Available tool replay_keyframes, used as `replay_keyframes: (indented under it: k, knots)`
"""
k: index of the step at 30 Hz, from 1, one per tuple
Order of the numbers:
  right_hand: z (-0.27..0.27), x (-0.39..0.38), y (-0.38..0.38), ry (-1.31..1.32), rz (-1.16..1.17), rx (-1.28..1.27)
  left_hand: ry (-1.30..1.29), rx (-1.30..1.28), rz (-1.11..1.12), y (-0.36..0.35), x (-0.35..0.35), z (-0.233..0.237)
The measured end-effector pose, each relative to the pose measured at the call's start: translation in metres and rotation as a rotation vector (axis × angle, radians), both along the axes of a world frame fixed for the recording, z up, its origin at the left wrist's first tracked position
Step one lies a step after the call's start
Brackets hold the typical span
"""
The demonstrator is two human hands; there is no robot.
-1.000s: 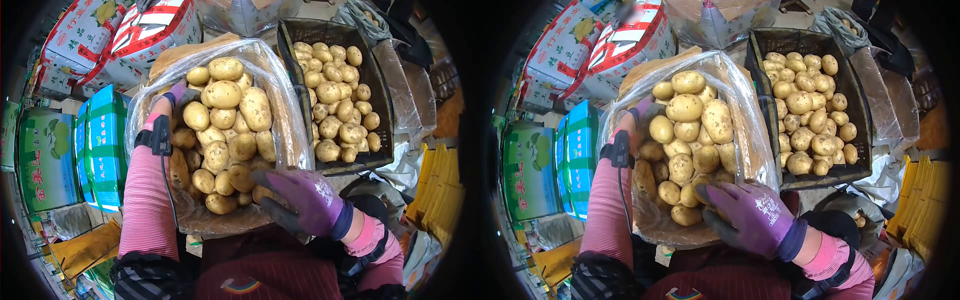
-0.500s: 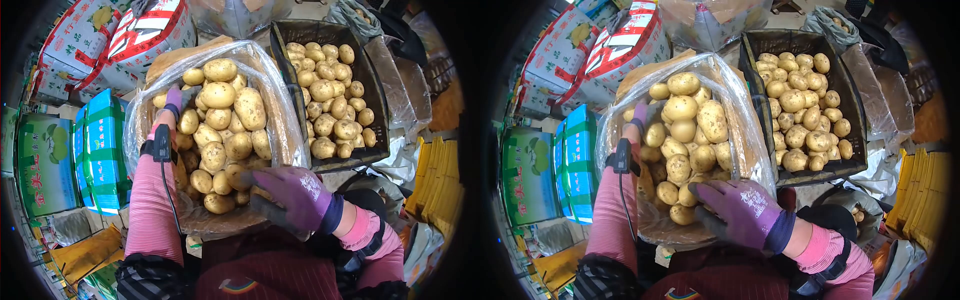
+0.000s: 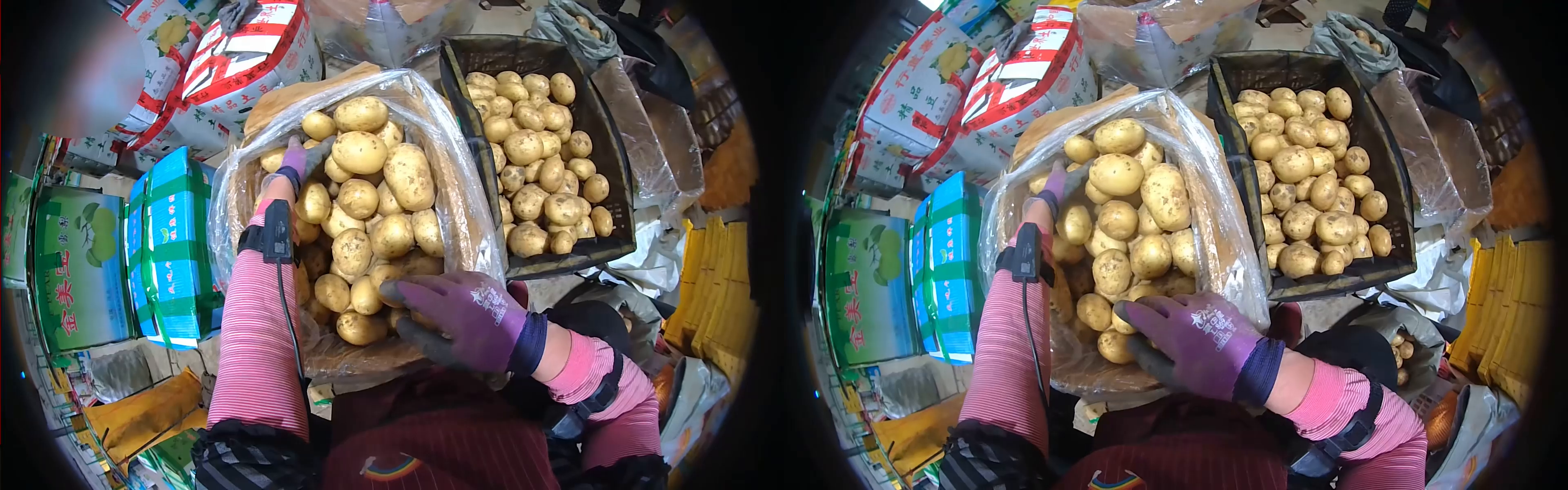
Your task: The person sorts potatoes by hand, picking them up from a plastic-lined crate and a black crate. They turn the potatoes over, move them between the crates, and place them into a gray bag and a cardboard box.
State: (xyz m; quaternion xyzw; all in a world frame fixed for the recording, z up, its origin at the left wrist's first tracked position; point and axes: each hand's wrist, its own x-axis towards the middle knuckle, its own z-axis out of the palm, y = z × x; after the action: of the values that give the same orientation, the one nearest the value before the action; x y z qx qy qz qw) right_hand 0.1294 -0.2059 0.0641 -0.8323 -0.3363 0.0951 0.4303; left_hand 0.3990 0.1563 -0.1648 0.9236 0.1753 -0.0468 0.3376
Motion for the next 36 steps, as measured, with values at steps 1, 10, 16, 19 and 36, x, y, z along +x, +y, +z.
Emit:
replay_keyframes:
  k: [1, 10, 16, 19, 36]
  knots:
    - [-0.001, 0.001, -0.001, 0.003, -0.004, -0.004, -0.031, -0.175, -0.166, 0.026, 0.013, -0.034]
    - [-0.012, 0.009, -0.004, -0.025, -0.05, 0.048, -0.182, -0.347, 0.024, -0.025, -0.054, 0.065]
    - [-0.006, 0.014, -0.008, 0.183, -0.017, -0.123, -0.114, -1.293, -0.031, -0.061, -0.156, 0.177]
    - [-0.01, 0.021, -0.01, 0.359, -0.117, 0.109, -0.145, -0.994, -0.126, -0.052, -0.199, 0.188]
    - [0.066, -0.09, -0.131, 0.555, -0.251, 1.275, -0.17, -0.273, -0.668, -0.111, -0.38, 0.207]
